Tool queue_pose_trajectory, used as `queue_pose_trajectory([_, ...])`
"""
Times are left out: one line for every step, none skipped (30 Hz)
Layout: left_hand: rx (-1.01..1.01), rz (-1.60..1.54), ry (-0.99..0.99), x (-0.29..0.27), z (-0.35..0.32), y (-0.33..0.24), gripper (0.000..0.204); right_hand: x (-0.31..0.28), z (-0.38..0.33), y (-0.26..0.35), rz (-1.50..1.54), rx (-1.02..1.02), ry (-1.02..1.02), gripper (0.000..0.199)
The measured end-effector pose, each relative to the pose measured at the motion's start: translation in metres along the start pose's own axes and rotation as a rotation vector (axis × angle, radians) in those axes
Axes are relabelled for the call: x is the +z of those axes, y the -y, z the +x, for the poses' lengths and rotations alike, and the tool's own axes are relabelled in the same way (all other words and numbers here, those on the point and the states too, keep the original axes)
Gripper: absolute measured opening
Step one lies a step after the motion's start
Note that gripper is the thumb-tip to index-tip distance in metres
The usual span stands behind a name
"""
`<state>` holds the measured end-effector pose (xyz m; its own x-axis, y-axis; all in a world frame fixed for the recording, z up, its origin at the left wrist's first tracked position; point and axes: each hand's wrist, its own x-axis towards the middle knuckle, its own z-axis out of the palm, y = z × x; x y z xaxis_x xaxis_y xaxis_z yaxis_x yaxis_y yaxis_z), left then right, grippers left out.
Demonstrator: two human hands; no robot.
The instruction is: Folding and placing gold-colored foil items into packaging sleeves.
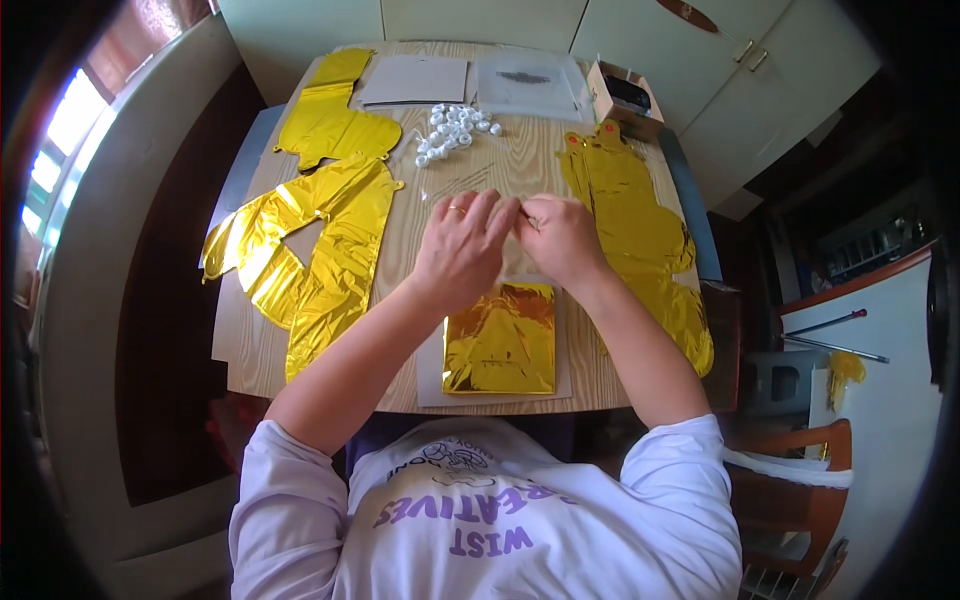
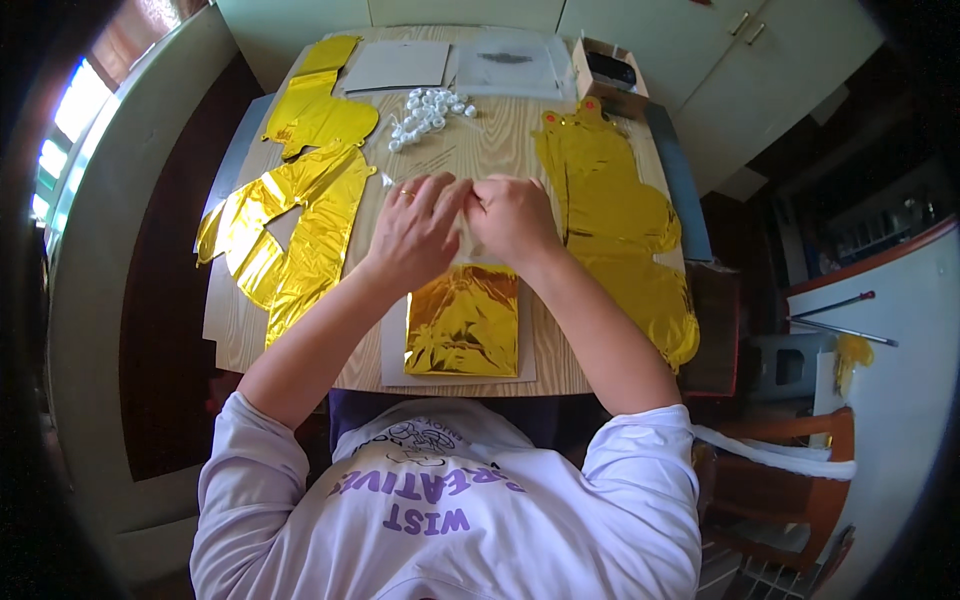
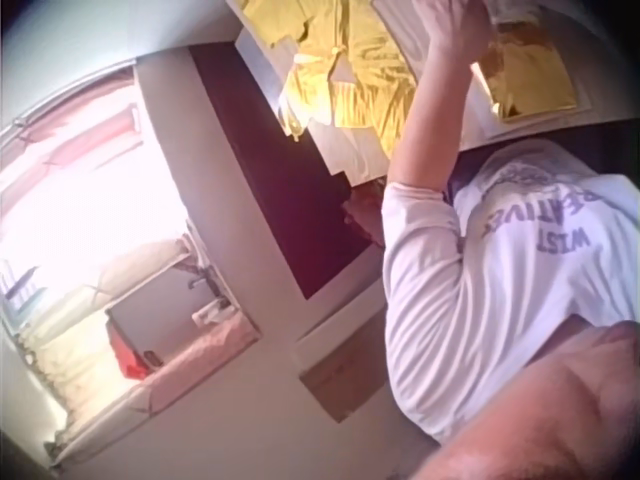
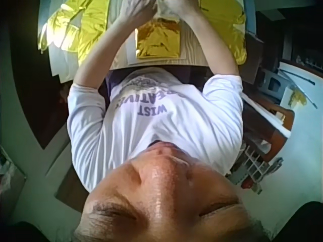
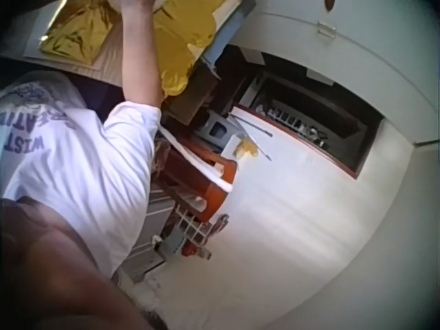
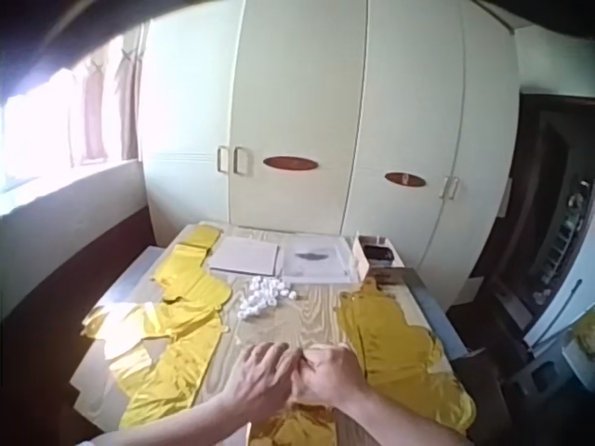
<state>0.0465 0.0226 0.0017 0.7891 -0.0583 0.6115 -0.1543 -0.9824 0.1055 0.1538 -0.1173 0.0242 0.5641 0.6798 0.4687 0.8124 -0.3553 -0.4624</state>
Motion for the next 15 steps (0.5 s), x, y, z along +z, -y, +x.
queue_pose_trajectory([0.019,0.027,-0.048,0.003,-0.002,0.005,0.057,-0.003,-0.001,0.004,-0.011,-0.007,-0.018,0.024])
queue_pose_trajectory([0.059,0.053,-0.080,-0.004,-0.001,0.007,0.053,-0.004,-0.003,0.005,-0.021,-0.010,-0.035,0.025])
queue_pose_trajectory([0.057,0.037,-0.063,-0.002,-0.005,0.011,0.047,-0.003,-0.008,0.002,-0.002,-0.041,-0.082,0.020])
queue_pose_trajectory([0.056,0.020,-0.046,0.002,-0.008,0.015,0.041,-0.005,-0.013,0.004,0.012,-0.046,-0.158,0.018])
queue_pose_trajectory([0.014,0.010,-0.037,0.005,-0.015,0.024,0.035,-0.004,-0.017,0.014,0.037,-0.060,-0.228,0.017])
queue_pose_trajectory([-0.029,-0.002,-0.028,0.008,-0.020,0.030,0.029,-0.004,-0.023,0.023,0.062,-0.072,-0.297,0.015])
queue_pose_trajectory([-0.073,-0.014,-0.020,0.012,-0.024,0.036,0.023,-0.006,-0.037,0.033,0.020,0.014,-0.174,0.015])
queue_pose_trajectory([-0.148,-0.028,-0.029,0.011,-0.022,0.036,0.020,-0.011,-0.057,0.044,-0.032,0.105,-0.052,0.016])
queue_pose_trajectory([-0.219,-0.041,-0.037,0.006,-0.018,0.036,0.018,-0.013,-0.071,0.050,-0.082,0.197,0.068,0.017])
queue_pose_trajectory([-0.292,-0.053,-0.044,0.002,-0.014,0.036,0.015,-0.009,-0.077,0.050,-0.144,0.167,0.064,0.018])
queue_pose_trajectory([-0.351,-0.107,-0.068,-0.001,-0.011,0.038,0.016,-0.001,-0.087,0.047,-0.203,0.141,0.061,0.019])
queue_pose_trajectory([-0.356,-0.104,-0.082,-0.003,-0.008,0.040,0.015,0.008,-0.096,0.042,-0.262,0.116,0.060,0.020])
queue_pose_trajectory([-0.361,-0.101,-0.097,-0.005,-0.007,0.042,0.015,0.017,-0.098,0.032,-0.246,0.054,0.028,0.030])
queue_pose_trajectory([-0.368,-0.092,-0.114,-0.007,-0.009,0.044,0.014,0.026,-0.102,0.024,-0.262,0.003,0.056,0.033])
queue_pose_trajectory([-0.352,-0.116,-0.041,-0.009,-0.012,0.043,0.012,0.032,-0.106,0.017,-0.284,-0.046,0.080,0.036])
